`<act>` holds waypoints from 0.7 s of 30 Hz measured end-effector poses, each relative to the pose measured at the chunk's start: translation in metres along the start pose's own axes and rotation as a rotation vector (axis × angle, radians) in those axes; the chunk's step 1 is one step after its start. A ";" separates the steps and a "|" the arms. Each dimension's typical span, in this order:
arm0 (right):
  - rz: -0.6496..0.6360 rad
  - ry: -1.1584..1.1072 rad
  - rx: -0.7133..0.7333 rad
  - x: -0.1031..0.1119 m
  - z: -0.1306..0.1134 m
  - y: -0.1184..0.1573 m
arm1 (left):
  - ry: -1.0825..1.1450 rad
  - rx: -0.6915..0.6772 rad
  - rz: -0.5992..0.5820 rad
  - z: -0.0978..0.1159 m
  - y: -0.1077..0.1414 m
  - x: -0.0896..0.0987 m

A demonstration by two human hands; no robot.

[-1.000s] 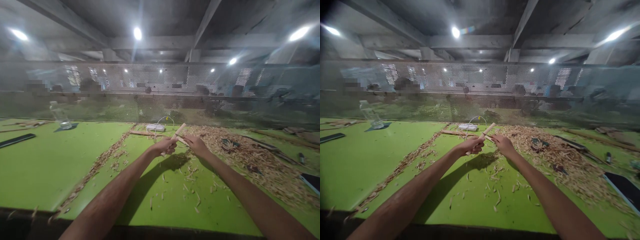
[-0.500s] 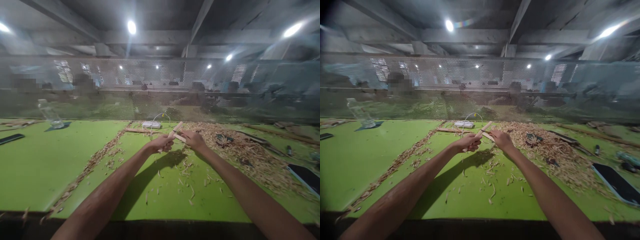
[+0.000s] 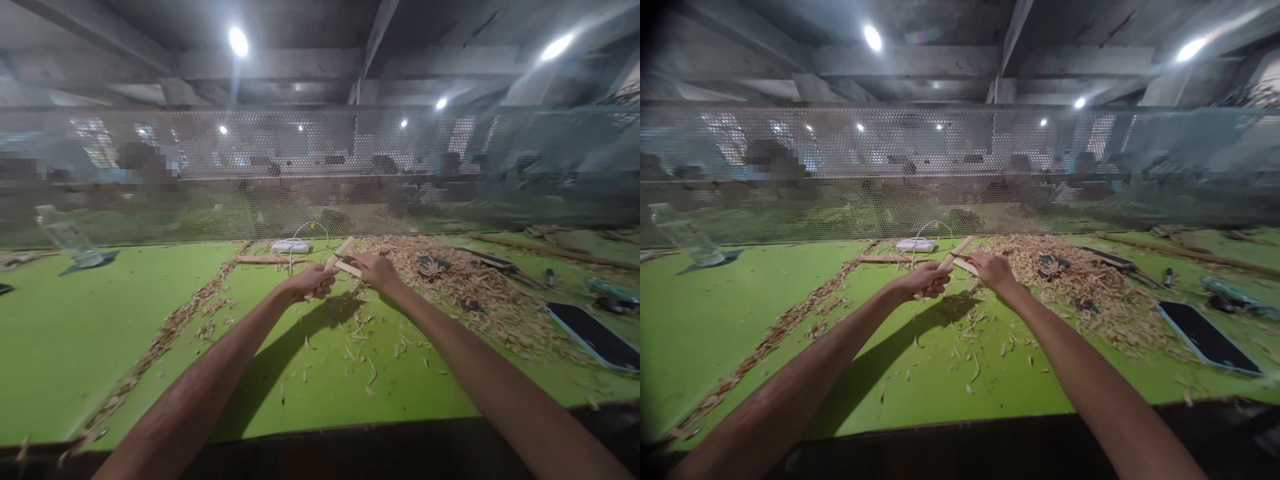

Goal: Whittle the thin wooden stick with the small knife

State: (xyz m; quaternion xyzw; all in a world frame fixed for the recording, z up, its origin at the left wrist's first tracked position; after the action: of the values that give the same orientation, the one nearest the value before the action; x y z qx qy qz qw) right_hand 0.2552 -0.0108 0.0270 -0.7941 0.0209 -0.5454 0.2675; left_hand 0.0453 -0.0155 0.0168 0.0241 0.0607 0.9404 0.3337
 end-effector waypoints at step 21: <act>0.272 -0.286 -0.145 0.015 0.043 -0.006 | 0.030 -0.040 0.014 -0.002 0.001 0.009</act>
State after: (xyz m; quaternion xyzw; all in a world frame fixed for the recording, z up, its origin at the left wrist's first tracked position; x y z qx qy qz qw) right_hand 0.2976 0.0069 0.0316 -0.8706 0.1288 -0.3829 0.2808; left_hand 0.0375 -0.0110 0.0148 0.0037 0.0467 0.9441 0.3264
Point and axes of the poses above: each hand's wrist, its own y-axis away from the middle knuckle, its own x-axis out of the back of the hand, z = x × y, the point moved 3 cm from there along -y, towards the middle knuckle, and after that the axes turned 3 degrees about -y, right-handed, at the moved point
